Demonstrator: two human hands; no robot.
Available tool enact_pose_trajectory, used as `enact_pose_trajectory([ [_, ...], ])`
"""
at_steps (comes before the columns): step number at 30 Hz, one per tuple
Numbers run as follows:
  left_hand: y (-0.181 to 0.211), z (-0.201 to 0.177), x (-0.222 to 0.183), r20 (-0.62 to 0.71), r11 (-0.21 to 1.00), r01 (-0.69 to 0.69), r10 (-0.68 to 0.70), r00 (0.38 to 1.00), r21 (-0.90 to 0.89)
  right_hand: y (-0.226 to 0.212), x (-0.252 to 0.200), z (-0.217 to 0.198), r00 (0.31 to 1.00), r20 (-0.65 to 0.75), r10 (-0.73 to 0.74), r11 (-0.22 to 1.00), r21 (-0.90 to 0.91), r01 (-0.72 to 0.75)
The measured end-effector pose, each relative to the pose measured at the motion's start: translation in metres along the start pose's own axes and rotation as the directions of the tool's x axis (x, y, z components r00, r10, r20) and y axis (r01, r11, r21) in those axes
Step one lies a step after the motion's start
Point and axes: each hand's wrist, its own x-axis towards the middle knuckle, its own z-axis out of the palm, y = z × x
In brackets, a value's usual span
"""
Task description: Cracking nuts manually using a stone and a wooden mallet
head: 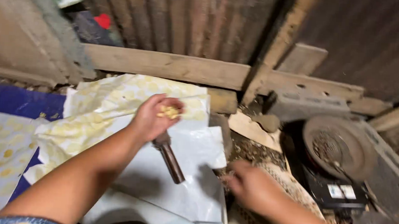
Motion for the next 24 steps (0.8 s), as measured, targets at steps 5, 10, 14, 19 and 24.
enact_pose_trajectory([
  [5, -0.043, -0.243, -0.010, -0.516, 0.877, -0.224, 0.439, 0.736, 0.426, -0.039, 0.128, 0.209, 0.971, 0.219, -0.099, 0.994, 0.062, 0.087],
  [10, -0.057, -0.196, -0.037, 0.332, -0.459, -0.004, 0.637, 0.695, 0.889, -0.098, 0.132, 0.214, 0.975, 0.193, 0.108, 0.944, 0.289, -0.162],
  [14, -0.064, -0.211, -0.059, 0.314, -0.525, 0.063, 0.595, 0.740, 0.849, -0.061, 0.096, 0.209, 0.907, 0.276, 0.318, 0.940, 0.034, -0.339],
  [19, -0.052, -0.205, -0.055, 0.329, -0.517, 0.077, 0.644, 0.691, 0.852, -0.021, 0.088, 0.251, 0.878, 0.113, 0.466, 0.873, 0.104, -0.477],
  [24, -0.061, -0.208, -0.010, 0.381, -0.522, -0.005, 0.616, 0.690, 0.853, -0.042, 0.130, 0.213, 0.869, 0.106, 0.484, 0.863, 0.108, -0.494],
])
